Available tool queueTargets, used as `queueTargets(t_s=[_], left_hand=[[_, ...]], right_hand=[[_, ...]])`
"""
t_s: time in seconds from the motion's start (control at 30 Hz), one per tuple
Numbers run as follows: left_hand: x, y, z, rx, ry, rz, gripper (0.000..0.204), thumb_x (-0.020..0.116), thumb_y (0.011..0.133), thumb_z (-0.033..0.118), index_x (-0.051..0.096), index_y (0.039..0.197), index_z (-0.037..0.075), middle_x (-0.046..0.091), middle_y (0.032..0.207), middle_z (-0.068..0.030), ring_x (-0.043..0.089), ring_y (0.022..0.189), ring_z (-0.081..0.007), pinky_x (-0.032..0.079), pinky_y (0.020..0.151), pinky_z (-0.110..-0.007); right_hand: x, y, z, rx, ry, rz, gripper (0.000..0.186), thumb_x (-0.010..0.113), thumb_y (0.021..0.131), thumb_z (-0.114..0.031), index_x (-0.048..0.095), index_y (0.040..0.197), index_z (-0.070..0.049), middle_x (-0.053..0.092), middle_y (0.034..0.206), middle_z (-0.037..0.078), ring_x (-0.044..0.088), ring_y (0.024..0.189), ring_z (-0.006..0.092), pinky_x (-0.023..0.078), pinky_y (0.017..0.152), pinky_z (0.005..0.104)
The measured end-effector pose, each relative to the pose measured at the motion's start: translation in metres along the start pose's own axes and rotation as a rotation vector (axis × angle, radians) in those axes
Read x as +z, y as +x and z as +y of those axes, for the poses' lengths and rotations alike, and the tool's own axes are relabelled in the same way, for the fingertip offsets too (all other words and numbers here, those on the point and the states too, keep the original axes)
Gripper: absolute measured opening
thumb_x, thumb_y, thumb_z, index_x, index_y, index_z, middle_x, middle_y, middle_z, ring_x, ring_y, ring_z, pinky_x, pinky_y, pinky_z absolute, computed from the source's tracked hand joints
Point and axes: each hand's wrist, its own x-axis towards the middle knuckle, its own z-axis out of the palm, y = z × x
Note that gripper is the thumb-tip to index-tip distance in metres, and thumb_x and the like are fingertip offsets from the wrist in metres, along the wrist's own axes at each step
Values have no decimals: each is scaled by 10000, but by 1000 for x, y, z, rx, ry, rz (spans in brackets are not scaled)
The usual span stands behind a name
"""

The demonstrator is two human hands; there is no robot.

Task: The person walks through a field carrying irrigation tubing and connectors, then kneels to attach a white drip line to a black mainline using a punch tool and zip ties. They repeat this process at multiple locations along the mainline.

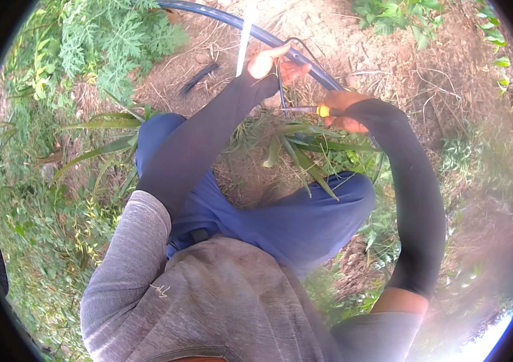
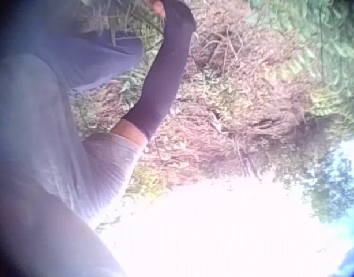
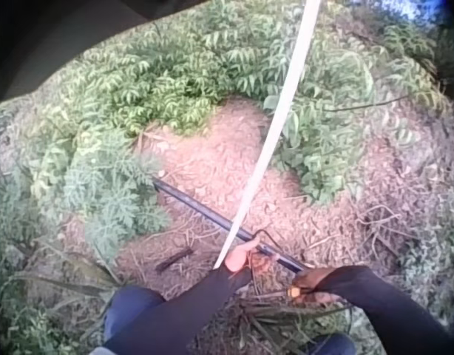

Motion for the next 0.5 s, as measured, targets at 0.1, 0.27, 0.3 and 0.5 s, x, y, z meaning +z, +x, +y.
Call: queueTargets(t_s=[0.1,0.27,0.3,0.5], left_hand=[[5,0,-1,-10,-16,5,358,543,917,245,395,1135,2,454,1166,-319,628,965,-351,582,601,-281],[3,-1,-1,26,10,-36,312,527,925,242,416,1085,-1,495,1091,-297,635,940,-355,540,503,-232],[2,-1,-1,14,-10,-20,307,526,925,242,423,1086,1,496,1094,-294,638,928,-352,532,494,-230],[-7,6,1,-12,5,-16,342,484,941,306,456,1099,4,533,1057,-273,636,898,-332,513,491,-245]], right_hand=[[2,6,15,-235,-276,71,207,572,753,25,551,959,19,561,889,86,595,747,187,464,617,297],[13,-10,5,-543,-725,241,196,645,725,-64,533,878,-13,553,794,131,588,784,293,459,675,358],[17,-15,1,-518,-750,268,219,659,716,-79,527,880,-19,548,779,141,583,791,311,456,683,367],[25,-11,19,-376,-323,271,354,619,708,-60,478,1032,-38,548,859,138,560,780,269,435,722,331]])
